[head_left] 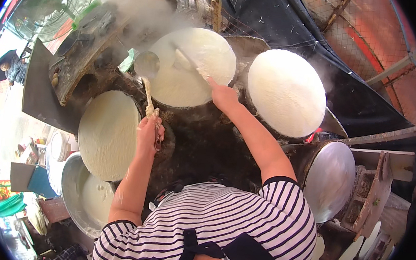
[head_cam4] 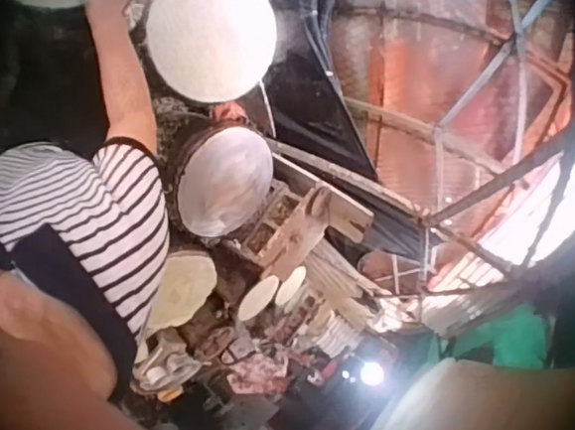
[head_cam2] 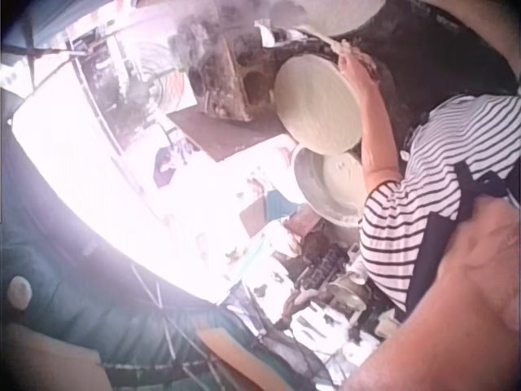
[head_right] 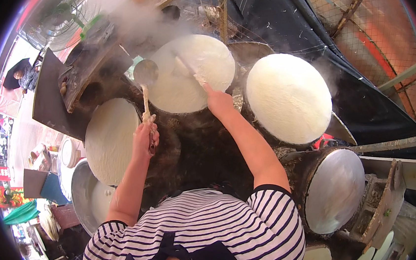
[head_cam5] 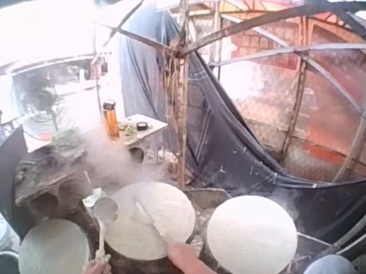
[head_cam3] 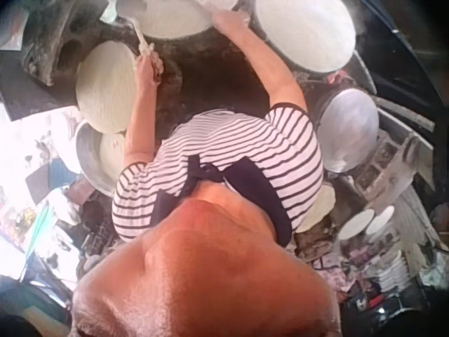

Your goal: The person ladles batter from a large metal bowl onto several round heated surfaces, spreads it into thin circles using a wooden spreader, and removes the cooked crepes to a stack. The process repeats continuously across multiple cooking stations.

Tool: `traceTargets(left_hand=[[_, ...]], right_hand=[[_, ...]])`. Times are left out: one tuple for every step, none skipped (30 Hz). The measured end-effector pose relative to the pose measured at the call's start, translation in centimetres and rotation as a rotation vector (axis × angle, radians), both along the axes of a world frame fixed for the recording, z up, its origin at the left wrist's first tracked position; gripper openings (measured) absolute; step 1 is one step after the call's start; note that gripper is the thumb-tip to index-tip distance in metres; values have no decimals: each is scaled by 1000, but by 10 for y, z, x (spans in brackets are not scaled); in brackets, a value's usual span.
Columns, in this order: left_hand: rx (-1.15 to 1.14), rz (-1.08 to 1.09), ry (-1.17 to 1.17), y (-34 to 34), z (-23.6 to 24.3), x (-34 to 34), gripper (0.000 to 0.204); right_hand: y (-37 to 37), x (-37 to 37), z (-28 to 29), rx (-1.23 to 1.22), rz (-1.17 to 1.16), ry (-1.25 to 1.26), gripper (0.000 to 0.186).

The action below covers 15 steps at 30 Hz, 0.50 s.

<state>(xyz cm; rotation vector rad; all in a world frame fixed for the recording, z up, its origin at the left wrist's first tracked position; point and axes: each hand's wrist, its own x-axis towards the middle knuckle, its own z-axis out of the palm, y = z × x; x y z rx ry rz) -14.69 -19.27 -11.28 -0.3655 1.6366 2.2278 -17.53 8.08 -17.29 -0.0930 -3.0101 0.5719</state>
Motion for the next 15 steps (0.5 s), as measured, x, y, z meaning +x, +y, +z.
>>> traceTargets(left_hand=[[-34, 11, 21, 3, -1, -3, 22], [-69, 24, 46, 5, -1, -7, 22], [-140, -2, 82, 3, -7, -14, 20], [-243, -24, 113, 6, -9, -22, 19], [-351, -51, 137, 11, -6, -31, 19], [-457, -74, 160, 14, -5, -38, 20], [-511, -81, 217, 13, -10, -47, 22], [-560, -92, 274, 10, -23, -57, 25], [-603, -101, 340, 8, -38, -70, 27], [-723, -104, 457, 2, -59, -83, 30], [-837, -115, 577, -3, -82, -97, 33], [-888, -154, 629, -3, -89, -99, 34], [-941, -183, 680, -6, -96, -100, 35], [-936, -231, 664, -4, -89, -94, 34], [-934, -281, 649, -2, -81, -88, 33]], right_hand=[[1, -2, 0, -9, 59, 26, 48], [0, -4, 3, -18, 119, 57, 47], [1, -4, 7, -4, 112, 57, 46], [2, -2, 11, 11, 102, 57, 45], [1, 3, 10, 21, 88, 51, 44], [-3, 11, 6, -47, 18, 63, 43], [-10, 24, 2, -115, -55, 75, 42], [-18, 39, -3, -179, -132, 85, 42], [-28, 53, -9, -264, -205, 96, 46], [-42, 70, -7, -448, -279, 61, 48], [-59, 82, -21, -599, -323, 135, 49], [-77, 91, -37, -748, -375, 209, 49], [-97, 99, -34, -852, -422, 136, 50], [-118, 102, -30, -957, -468, 65, 50], [-139, 100, -42, -1094, -497, 56, 50]])
